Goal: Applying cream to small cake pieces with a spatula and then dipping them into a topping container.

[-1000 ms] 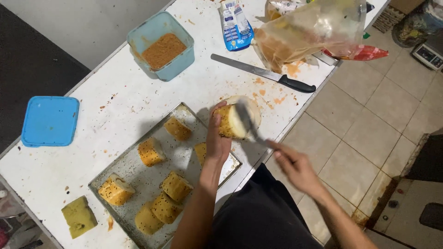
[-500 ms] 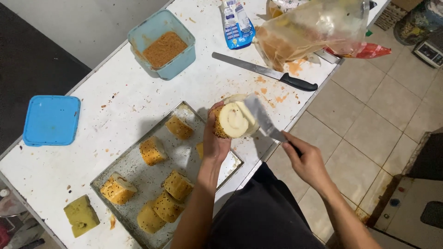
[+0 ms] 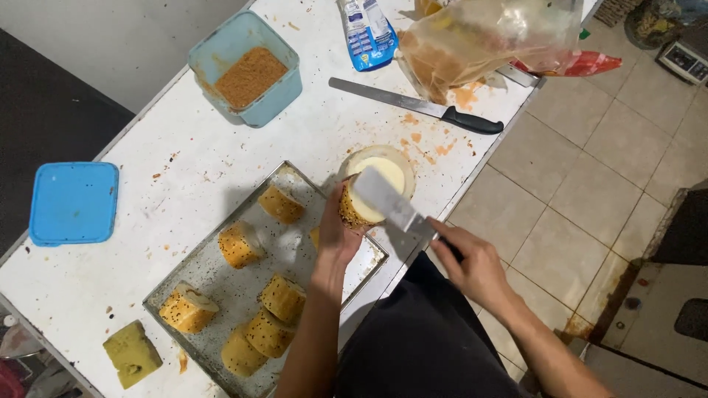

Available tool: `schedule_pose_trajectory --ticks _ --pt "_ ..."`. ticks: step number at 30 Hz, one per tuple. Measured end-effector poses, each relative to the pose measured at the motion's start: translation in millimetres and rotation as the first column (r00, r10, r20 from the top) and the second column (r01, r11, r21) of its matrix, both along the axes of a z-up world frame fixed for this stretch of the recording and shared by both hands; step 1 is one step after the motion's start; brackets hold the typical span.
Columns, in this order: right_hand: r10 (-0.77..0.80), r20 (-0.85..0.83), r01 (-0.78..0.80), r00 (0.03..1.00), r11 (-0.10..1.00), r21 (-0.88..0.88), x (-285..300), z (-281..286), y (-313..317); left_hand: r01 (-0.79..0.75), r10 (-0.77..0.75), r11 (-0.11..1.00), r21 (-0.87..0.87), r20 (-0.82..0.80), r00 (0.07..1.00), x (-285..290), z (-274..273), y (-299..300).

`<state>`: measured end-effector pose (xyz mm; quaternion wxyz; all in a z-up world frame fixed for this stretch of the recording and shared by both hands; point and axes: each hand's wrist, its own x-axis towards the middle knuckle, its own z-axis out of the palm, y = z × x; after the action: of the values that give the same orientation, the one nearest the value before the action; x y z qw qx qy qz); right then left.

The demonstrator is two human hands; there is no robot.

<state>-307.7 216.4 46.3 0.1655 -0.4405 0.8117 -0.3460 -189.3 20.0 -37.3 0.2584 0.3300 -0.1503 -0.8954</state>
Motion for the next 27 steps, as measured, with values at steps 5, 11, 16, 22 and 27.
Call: schedule_pose_trajectory --ticks 5,11,16,22,27 --pt "-0.015 -0.111 0.025 0.994 0.996 0.082 -20.9 -23.8 -0.4 0.021 -0.024 0.999 0.037 0.081 0.996 -0.7 -2.1 1.5" --pt "-0.216 0.642 0.242 0.735 0.969 0.048 -9.6 -64.6 -9.6 -0.118 0.123 0.983 0.140 -0.031 0.992 -4.1 18.9 10.1" --pt "-0.071 0.894 0.396 0.442 0.910 -0.124 15.3 -31.3 -44.7 -0.057 0.049 0.990 -0.132 -0.066 0.997 -2.3 18.0 27.9" --pt "0.145 0.777 0.050 0.612 0.974 -0.221 -38.1 -30.3 -43.0 0.358 -0.271 0.750 -0.557 0.235 0.933 57.0 10.6 21.2" --pt "0.220 0.136 -0.248 0.966 0.934 0.255 -92.2 -12.6 -37.8 0.311 -0.199 0.801 -0.511 0.263 0.944 88.5 44.9 19.6"
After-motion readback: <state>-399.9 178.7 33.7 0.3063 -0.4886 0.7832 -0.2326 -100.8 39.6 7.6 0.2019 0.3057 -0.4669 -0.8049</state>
